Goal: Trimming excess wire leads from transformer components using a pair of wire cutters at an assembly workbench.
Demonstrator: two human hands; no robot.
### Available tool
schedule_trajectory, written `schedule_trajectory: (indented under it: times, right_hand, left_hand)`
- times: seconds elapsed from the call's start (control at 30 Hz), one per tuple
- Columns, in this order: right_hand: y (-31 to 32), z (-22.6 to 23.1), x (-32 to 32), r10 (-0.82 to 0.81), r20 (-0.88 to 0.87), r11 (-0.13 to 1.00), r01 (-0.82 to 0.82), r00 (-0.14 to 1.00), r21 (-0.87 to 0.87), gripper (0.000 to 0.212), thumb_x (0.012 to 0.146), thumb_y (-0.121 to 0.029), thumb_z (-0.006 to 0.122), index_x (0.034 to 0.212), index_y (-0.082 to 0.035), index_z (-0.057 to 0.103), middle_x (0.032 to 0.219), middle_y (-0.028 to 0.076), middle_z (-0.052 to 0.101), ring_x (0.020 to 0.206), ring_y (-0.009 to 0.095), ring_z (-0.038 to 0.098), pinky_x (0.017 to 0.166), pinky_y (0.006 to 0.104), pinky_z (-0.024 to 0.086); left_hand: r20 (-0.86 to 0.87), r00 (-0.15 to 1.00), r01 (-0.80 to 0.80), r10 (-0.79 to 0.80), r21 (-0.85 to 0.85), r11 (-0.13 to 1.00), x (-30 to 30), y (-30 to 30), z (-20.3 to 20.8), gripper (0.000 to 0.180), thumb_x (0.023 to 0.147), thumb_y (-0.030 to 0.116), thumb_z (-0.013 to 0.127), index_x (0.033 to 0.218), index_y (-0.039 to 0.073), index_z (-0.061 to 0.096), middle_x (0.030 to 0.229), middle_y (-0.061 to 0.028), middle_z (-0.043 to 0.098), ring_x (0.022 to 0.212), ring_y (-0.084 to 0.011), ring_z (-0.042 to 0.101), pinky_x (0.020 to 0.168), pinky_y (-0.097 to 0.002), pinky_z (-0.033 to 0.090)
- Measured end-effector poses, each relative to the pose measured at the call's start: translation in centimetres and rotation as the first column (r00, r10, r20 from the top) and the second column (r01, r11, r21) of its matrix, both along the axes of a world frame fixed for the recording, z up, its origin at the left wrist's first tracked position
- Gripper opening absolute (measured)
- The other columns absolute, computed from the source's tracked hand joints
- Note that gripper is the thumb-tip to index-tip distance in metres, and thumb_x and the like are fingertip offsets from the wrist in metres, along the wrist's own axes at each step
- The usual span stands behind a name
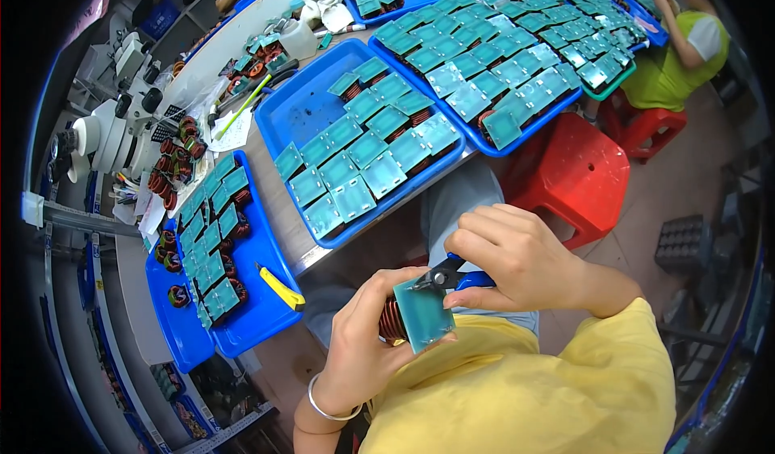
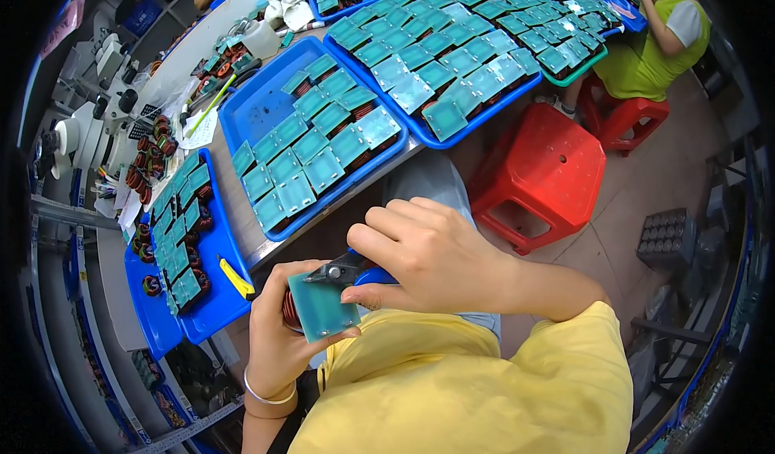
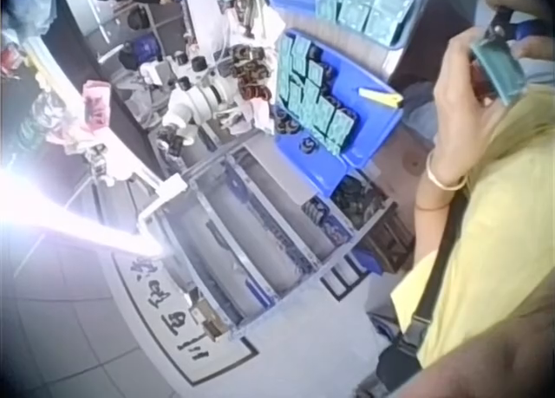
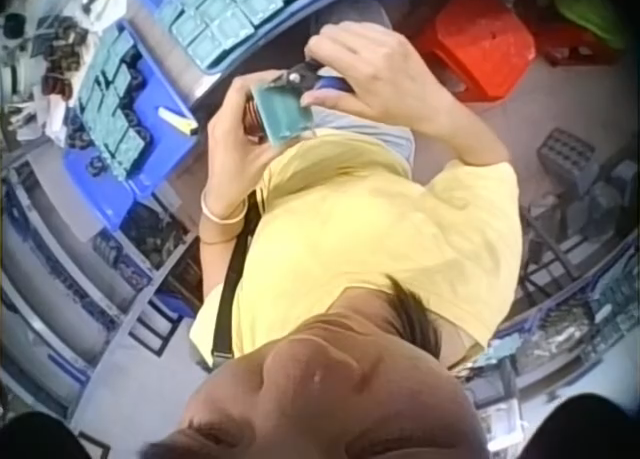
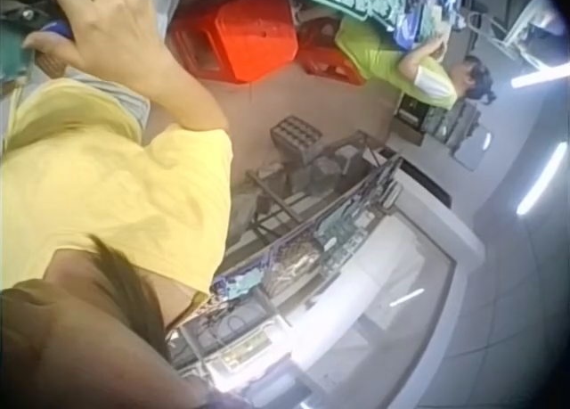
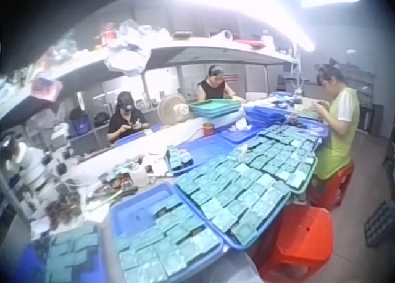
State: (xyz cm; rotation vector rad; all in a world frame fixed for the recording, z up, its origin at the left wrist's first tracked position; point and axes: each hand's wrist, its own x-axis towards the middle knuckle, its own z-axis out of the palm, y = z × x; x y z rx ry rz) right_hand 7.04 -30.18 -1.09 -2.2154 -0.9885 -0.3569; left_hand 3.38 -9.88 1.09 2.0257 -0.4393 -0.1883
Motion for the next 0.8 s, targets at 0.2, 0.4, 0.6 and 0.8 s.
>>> schedule_trajectory:
  times: [0.2, 0.4, 0.6, 0.8]
  right_hand:
    - [0.1, 0.2, 0.3, -0.002, -0.015, 0.998, 0.001, 1.0, -0.066, 0.042, 0.073, -0.042, 0.066, 0.079, -0.005, 0.047, 0.071, 0.008, 0.045, 0.065, 0.026, 0.049, 0.057, 0.0343, 0.04]
    - [0.3, -0.5, -0.2, 0.0, -0.052, 1.0, -0.002, 0.999, -0.03, 0.04, 0.074, -0.04, 0.067, 0.078, -0.005, 0.048, 0.064, 0.008, 0.047, 0.057, 0.027, 0.053, 0.05, 0.035, 0.042]
    - [-0.1, -0.7, -0.1, 0.042, -0.134, 0.998, -0.035, 0.99, 0.054, 0.04, 0.075, -0.039, 0.066, 0.081, -0.003, 0.05, 0.066, 0.009, 0.05, 0.058, 0.027, 0.053, 0.05, 0.0346, 0.042]
    - [0.2, 1.1, -0.6, 0.083, -0.1, 0.993, -0.073, 0.992, 0.094, 0.042, 0.075, -0.041, 0.066, 0.082, -0.003, 0.05, 0.072, 0.01, 0.05, 0.064, 0.028, 0.053, 0.055, 0.0345, 0.042]
  left_hand:
    - [0.077, 0.996, 0.038, -0.042, 0.052, 0.998, 0.8, 0.2, -0.3, 0.064, 0.055, 0.021, 0.086, 0.105, 0.0, 0.051, 0.1, -0.0091, 0.06, 0.086, -0.0144, 0.061, 0.075, -0.0263, 0.051]
    - [0.032, 0.999, 0.035, -0.037, 0.063, 0.997, 0.3, 0.4, -0.3, 0.058, 0.061, 0.016, 0.083, 0.107, 0.0, 0.051, 0.096, -0.0079, 0.061, 0.083, -0.0097, 0.059, 0.072, -0.0243, 0.05]
    - [-0.008, 0.999, 0.036, -0.036, 0.029, 0.999, 0.6, 0.2, 0.5, 0.059, 0.061, 0.018, 0.083, 0.108, 0.002, 0.051, 0.095, -0.0061, 0.06, 0.083, -0.0127, 0.059, 0.073, -0.0261, 0.049]
    - [-0.246, 0.966, -0.174, 0.075, -0.409, 0.896, 0.7, 1.1, -0.5, 0.054, 0.07, 0.012, 0.077, 0.112, 0.0, 0.045, 0.098, -0.0059, 0.056, 0.086, -0.0092, 0.054, 0.076, -0.0236, 0.046]
